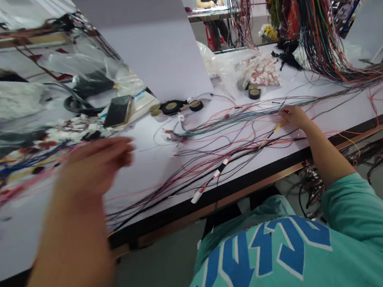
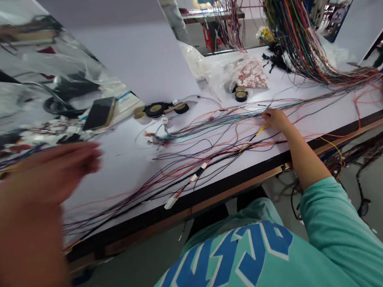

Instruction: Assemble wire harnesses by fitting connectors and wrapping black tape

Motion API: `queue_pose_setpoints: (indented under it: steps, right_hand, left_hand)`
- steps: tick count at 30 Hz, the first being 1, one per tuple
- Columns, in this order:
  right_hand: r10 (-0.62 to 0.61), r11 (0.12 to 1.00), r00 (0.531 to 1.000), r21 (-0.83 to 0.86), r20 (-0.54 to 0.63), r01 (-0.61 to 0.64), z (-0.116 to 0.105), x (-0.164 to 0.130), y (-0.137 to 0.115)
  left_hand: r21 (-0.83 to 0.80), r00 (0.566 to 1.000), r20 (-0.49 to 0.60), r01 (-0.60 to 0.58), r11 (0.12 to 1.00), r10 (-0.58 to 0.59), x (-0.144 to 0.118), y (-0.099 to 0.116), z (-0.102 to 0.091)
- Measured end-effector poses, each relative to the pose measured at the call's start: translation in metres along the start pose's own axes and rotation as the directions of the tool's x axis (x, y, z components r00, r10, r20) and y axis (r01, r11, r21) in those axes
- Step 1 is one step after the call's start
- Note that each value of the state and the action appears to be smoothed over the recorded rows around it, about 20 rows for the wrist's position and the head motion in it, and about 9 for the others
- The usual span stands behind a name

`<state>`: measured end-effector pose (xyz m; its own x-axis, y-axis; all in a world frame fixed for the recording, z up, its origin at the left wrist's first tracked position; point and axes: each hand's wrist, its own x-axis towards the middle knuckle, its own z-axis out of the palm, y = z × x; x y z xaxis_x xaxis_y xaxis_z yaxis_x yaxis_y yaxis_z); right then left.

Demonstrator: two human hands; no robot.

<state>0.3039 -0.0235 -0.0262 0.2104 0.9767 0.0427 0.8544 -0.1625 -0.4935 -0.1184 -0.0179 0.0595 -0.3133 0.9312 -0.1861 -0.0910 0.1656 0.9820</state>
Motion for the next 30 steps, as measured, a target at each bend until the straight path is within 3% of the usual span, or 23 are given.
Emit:
queue_pose_setpoints:
  steps: [2, 3, 5, 7, 9, 11, 13, 18, 24, 30]
  right_hand:
    - [-0.009, 0.963, 1.000, 0.269, -0.001, 0.009, -0.003, -0.003, 0.005]
    - [-0.023, 0.922, 1.000, 0.386, 0.016, 0.015, -0.004, -0.005, 0.007]
    - [-0.069, 0.833, 0.996, 0.553, 0.056, 0.026, -0.007, -0.008, 0.010]
    - [-0.133, 0.765, 0.986, 0.643, 0.100, 0.038, -0.011, -0.012, 0.012]
    - [-0.203, 0.740, 0.962, 0.672, 0.180, 0.030, -0.014, -0.014, 0.013]
    - [-0.254, 0.752, 0.926, 0.660, 0.278, 0.008, -0.017, -0.016, 0.015]
    - [-0.275, 0.759, 0.902, 0.651, 0.333, -0.009, -0.019, -0.016, 0.018]
    - [-0.247, 0.717, 0.938, 0.697, 0.245, 0.007, -0.023, -0.014, 0.029]
    - [-0.124, 0.901, 0.945, 0.434, 0.302, -0.020, -0.021, -0.010, 0.041]
    - [-0.168, 0.907, 0.950, 0.418, 0.262, 0.046, -0.021, -0.012, 0.037]
  left_hand:
    - [0.103, 0.958, 0.260, 0.098, 0.990, -0.122, -0.002, -0.013, 0.053]
    - [0.141, 0.898, 0.390, 0.159, 0.977, -0.202, -0.005, -0.021, 0.083]
    - [0.246, 0.714, 0.578, 0.310, 0.919, -0.395, -0.015, -0.040, 0.143]
    - [0.321, 0.590, 0.608, 0.429, 0.844, -0.531, -0.024, -0.056, 0.194]
    - [0.335, 0.531, 0.622, 0.483, 0.809, -0.575, -0.027, -0.066, 0.230]
    - [0.313, 0.494, 0.654, 0.512, 0.800, -0.573, -0.024, -0.067, 0.250]
    - [0.265, 0.487, 0.681, 0.532, 0.804, -0.547, -0.017, -0.063, 0.256]
    - [0.060, 0.586, 0.701, 0.518, 0.853, -0.406, -0.007, -0.050, 0.238]
    - [0.002, 0.627, 0.717, 0.437, 0.900, -0.306, -0.008, -0.042, 0.215]
    - [-0.035, 0.668, 0.718, 0.317, 0.948, -0.197, -0.007, -0.037, 0.211]
